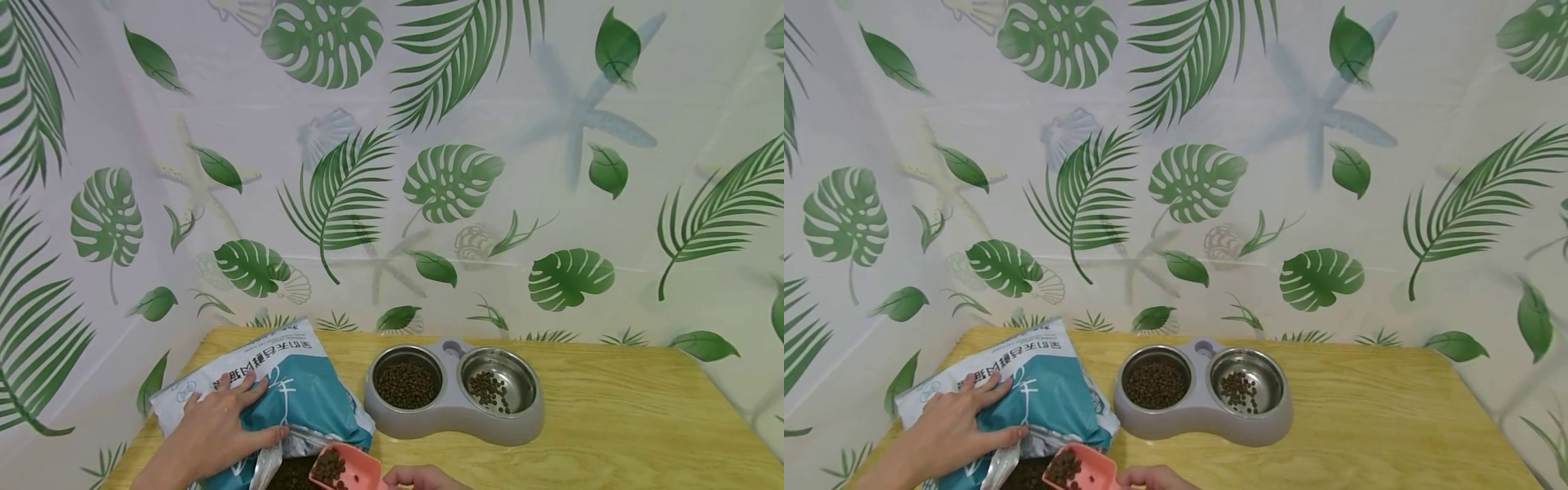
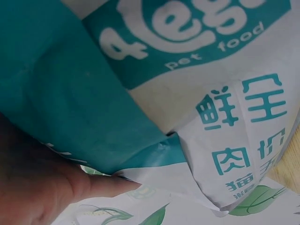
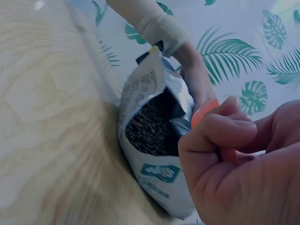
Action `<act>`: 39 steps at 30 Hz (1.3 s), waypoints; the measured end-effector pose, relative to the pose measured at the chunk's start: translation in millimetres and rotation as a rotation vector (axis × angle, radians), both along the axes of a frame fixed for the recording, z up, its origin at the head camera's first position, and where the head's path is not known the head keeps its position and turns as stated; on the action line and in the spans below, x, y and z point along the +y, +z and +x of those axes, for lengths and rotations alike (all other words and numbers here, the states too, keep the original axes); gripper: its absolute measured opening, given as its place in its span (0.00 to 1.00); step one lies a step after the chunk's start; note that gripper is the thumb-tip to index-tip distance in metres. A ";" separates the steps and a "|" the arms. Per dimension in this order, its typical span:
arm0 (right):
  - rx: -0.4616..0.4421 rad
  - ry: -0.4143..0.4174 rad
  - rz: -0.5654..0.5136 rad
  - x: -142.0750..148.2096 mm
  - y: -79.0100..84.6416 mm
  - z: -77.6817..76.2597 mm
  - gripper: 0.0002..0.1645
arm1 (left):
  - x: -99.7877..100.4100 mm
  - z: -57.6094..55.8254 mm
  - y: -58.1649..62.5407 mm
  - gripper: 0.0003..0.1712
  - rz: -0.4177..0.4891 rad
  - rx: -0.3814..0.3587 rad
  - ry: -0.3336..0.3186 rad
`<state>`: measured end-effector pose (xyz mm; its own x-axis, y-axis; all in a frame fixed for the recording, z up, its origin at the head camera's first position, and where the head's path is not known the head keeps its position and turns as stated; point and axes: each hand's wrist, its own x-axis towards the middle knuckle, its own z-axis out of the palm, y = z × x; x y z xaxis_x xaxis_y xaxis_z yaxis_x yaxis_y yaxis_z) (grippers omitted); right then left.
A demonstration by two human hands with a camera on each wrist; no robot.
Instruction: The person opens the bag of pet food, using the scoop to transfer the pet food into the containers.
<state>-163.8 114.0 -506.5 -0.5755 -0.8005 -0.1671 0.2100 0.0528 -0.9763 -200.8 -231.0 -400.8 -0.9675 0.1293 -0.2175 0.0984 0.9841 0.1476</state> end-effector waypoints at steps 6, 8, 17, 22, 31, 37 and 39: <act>-0.177 -0.043 -0.116 26.5 60.6 6.4 0.19 | -0.9 -1.6 -0.8 0.63 0.004 0.006 0.009; -0.144 -0.114 -0.094 38.4 59.1 0.5 0.18 | -1.1 -2.8 -0.8 0.63 0.007 0.006 0.009; 0.078 -0.507 0.258 102.9 77.5 -27.1 0.23 | -1.0 -5.9 -0.3 0.63 0.026 -0.002 0.006; 0.206 -0.651 0.473 132.7 75.0 -38.3 0.22 | -1.9 -5.3 -1.2 0.62 0.041 -0.007 0.011; 0.753 -0.665 0.866 165.8 61.7 -41.2 0.18 | 0.5 -3.0 -2.2 0.62 0.008 0.018 0.016; 0.956 -0.655 0.961 168.7 53.6 -41.2 0.14 | 0.0 -2.3 -2.6 0.61 -0.014 0.066 0.017; 0.993 -0.642 1.005 168.3 52.5 -41.0 0.14 | 0.3 -2.8 -3.2 0.60 -0.012 0.082 0.012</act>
<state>-204.8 282.3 -454.0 -0.9672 -0.1810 0.1782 -0.2344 0.9063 -0.3516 -203.7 -230.7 -404.0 -0.9835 0.1155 -0.1392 0.0979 0.9870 0.1274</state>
